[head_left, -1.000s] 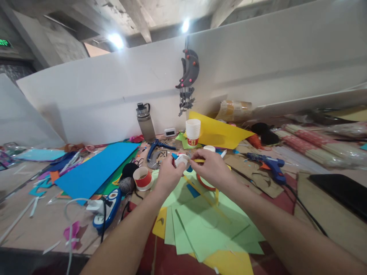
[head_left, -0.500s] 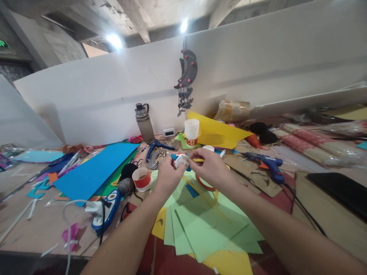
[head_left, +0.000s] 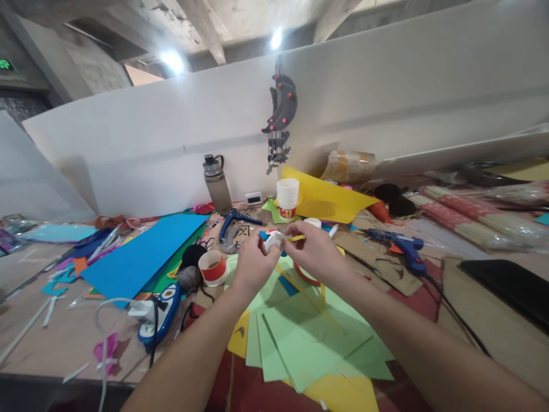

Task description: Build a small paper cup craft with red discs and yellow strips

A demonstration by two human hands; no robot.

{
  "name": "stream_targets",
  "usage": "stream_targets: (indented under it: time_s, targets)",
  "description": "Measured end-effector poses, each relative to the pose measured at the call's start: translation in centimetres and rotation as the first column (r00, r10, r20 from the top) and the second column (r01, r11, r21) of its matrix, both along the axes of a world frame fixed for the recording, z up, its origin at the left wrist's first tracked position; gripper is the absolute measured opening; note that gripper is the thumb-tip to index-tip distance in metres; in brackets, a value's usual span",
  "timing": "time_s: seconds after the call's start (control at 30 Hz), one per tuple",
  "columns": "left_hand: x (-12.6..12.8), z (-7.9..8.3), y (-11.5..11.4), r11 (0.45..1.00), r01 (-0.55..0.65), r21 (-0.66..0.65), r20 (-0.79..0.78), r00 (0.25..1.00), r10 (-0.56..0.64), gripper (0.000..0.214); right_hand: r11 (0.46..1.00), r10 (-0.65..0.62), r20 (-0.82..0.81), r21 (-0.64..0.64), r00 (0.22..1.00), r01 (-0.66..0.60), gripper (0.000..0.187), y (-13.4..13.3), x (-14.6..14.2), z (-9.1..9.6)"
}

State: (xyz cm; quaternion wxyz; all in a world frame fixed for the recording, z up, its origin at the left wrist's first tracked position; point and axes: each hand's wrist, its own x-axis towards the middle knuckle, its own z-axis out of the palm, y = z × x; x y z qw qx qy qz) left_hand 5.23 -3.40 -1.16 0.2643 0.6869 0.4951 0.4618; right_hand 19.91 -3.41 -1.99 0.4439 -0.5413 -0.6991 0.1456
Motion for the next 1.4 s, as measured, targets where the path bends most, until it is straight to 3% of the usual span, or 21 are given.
stream_targets:
  time_s: [0.4, 0.77, 0.9, 1.07, 1.4]
  targets:
    - [-0.7, -0.1, 0.8, 0.995, 0.047, -0.087, 0.184, 0.983, -0.030, 0.019, 0.990, 0.100, -0.127, -0.086, 0.987, -0.112, 0.017, -0.1, 0.7, 1.2]
    - [-0.6, -0.2, 0.9, 0.982, 0.128, -0.137, 0.313, 0.947, -0.080, 0.020, 0.980, 0.128, -0.168, -0.128, 0.977, -0.150, 0.016, 0.1, 0.6, 0.5]
    - [-0.4, -0.6, 1.2, 0.961, 0.176, -0.212, 0.475, 0.878, -0.056, 0.022, 0.991, 0.133, -0.145, 0.013, 0.980, -0.133, 0.021, -0.4, 0.7, 1.1]
    - [-0.7, -0.4, 1.4, 0.923, 0.263, -0.280, 0.604, 0.796, -0.043, 0.019, 0.965, 0.114, 0.012, 0.235, 0.993, -0.114, 0.022, -1.5, 0.8, 1.8]
    - [-0.8, -0.4, 1.4, 0.903, 0.291, -0.317, 0.640, 0.768, -0.023, 0.020, 0.950, 0.099, 0.223, 0.269, 0.970, -0.159, 0.027, -1.6, 0.7, 1.2]
